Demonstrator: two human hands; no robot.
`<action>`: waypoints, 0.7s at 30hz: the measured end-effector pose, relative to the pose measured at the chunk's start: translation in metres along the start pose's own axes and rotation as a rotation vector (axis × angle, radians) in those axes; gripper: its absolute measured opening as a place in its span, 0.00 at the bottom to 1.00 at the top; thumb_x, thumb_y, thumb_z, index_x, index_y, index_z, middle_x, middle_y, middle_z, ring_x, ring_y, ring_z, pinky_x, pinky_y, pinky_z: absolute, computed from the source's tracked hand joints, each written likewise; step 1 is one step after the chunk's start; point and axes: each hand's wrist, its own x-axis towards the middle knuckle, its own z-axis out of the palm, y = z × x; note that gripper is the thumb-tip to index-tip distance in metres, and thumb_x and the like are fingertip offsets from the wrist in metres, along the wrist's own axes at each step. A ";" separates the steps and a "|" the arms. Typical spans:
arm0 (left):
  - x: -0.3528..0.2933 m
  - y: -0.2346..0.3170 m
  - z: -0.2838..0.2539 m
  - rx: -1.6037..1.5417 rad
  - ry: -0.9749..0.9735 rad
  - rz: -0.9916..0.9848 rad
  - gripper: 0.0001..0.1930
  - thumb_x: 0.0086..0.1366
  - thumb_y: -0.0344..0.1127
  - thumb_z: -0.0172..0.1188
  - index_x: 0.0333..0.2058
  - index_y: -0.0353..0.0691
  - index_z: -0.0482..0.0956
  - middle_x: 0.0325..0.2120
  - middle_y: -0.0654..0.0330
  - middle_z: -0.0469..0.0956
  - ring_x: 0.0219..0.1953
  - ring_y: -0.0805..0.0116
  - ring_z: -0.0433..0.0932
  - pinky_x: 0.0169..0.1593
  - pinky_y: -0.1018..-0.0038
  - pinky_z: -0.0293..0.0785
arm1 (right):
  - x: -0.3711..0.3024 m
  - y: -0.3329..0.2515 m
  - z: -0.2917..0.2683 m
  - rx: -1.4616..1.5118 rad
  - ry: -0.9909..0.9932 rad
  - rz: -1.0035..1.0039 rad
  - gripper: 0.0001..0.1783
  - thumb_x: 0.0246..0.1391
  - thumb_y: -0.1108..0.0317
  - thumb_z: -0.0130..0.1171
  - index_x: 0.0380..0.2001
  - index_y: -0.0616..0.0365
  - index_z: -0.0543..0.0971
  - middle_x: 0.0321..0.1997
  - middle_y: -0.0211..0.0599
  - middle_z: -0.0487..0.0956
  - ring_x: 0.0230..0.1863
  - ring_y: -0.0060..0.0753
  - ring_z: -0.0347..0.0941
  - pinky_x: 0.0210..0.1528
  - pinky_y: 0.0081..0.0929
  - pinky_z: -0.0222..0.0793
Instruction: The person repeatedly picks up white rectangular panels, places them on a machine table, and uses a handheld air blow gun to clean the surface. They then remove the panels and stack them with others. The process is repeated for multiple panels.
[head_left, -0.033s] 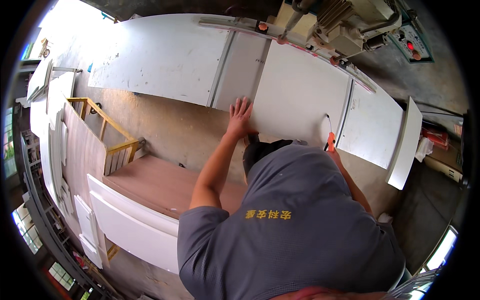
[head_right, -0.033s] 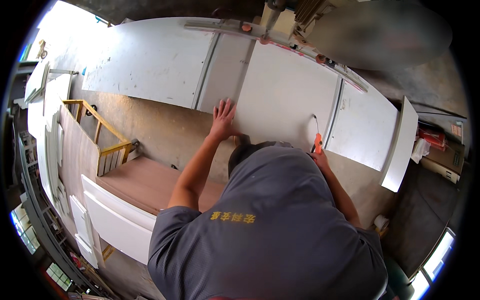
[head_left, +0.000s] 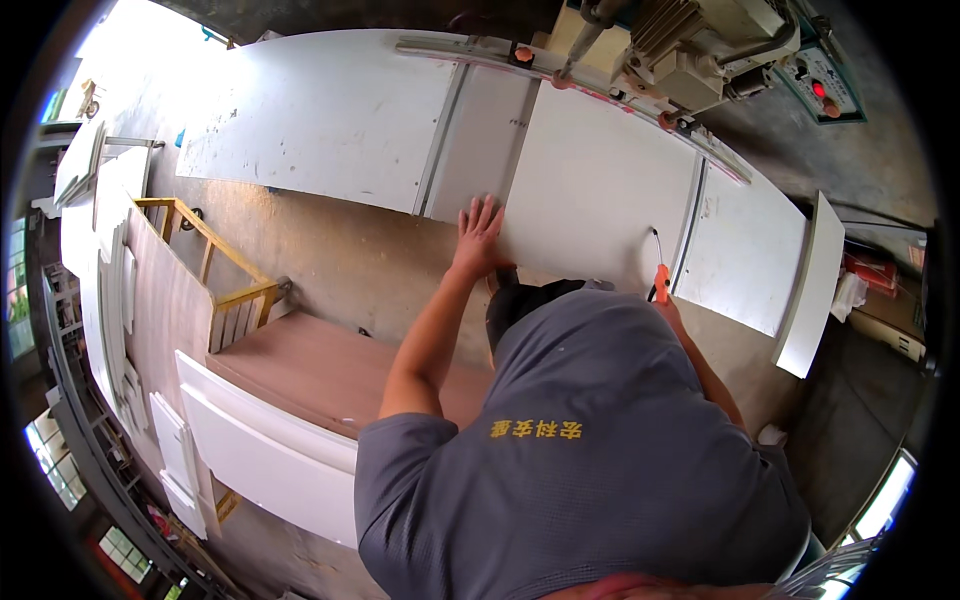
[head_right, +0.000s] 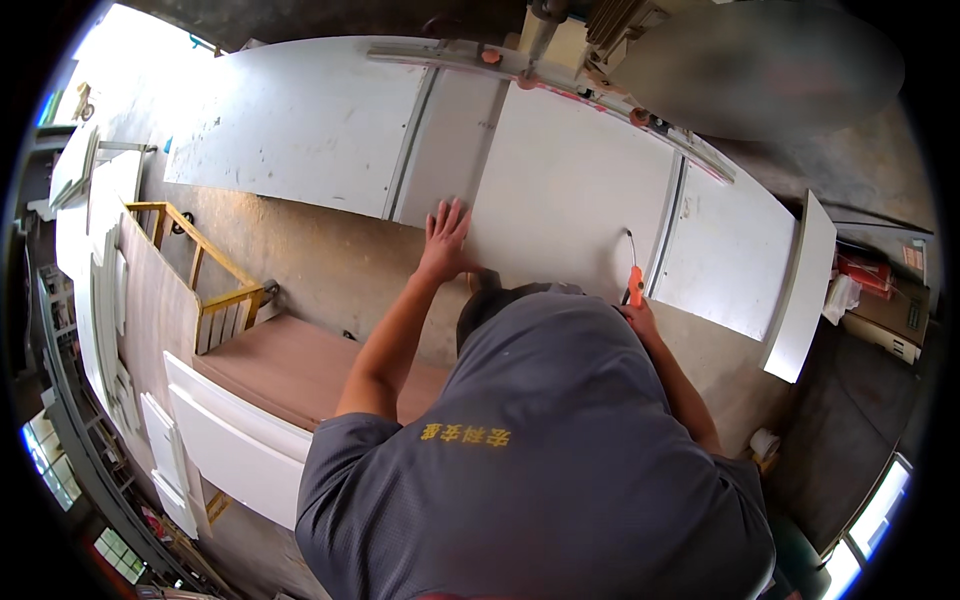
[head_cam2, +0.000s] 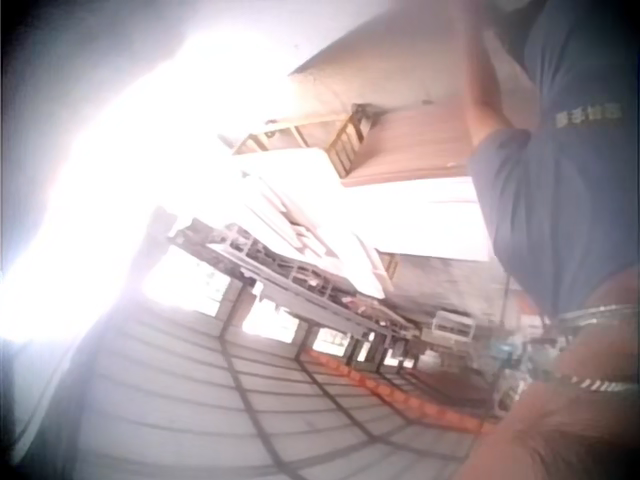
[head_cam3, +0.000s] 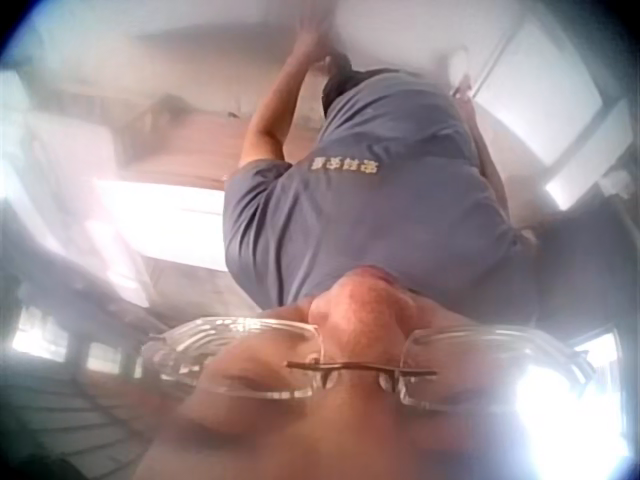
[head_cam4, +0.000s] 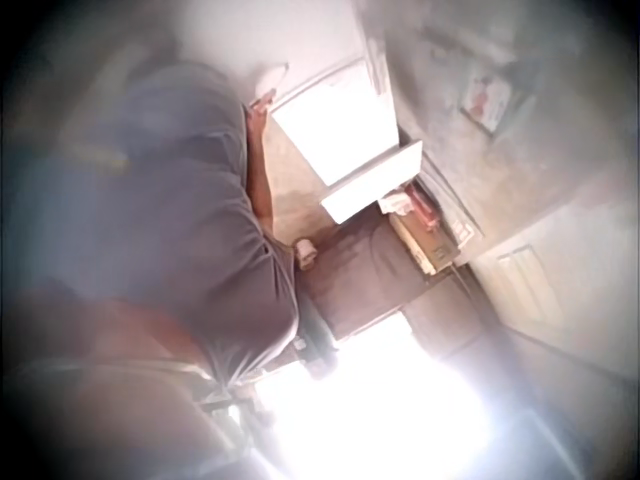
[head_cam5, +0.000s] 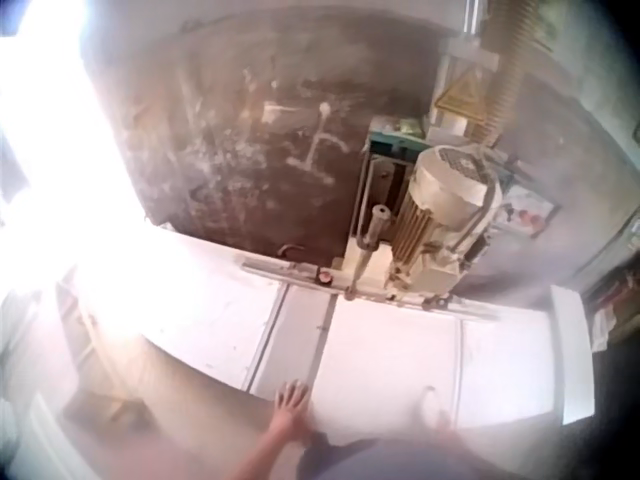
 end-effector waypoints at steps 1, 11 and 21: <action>0.001 0.000 0.001 0.002 0.002 0.001 0.60 0.30 0.49 0.77 0.65 0.44 0.56 0.69 0.52 0.43 0.71 0.46 0.38 0.68 0.46 0.36 | -0.005 -0.006 0.001 -0.019 0.001 0.004 0.17 0.46 0.72 0.58 0.42 0.62 0.72 0.25 0.29 0.73 0.26 0.22 0.69 0.29 0.23 0.67; 0.007 0.019 0.004 0.093 -0.048 -0.075 0.58 0.36 0.54 0.75 0.65 0.45 0.54 0.68 0.50 0.44 0.70 0.42 0.39 0.67 0.42 0.35 | 0.013 0.022 -0.002 0.085 -0.024 -0.098 0.26 0.47 0.73 0.57 0.52 0.64 0.68 0.30 0.32 0.72 0.31 0.24 0.69 0.33 0.25 0.68; 0.044 0.130 0.069 0.269 -0.289 0.319 0.52 0.46 0.57 0.66 0.67 0.52 0.50 0.70 0.51 0.37 0.70 0.39 0.30 0.61 0.29 0.27 | -0.001 0.016 0.002 0.325 -0.015 -0.124 0.24 0.51 0.71 0.58 0.53 0.63 0.69 0.29 0.31 0.74 0.27 0.22 0.70 0.30 0.23 0.67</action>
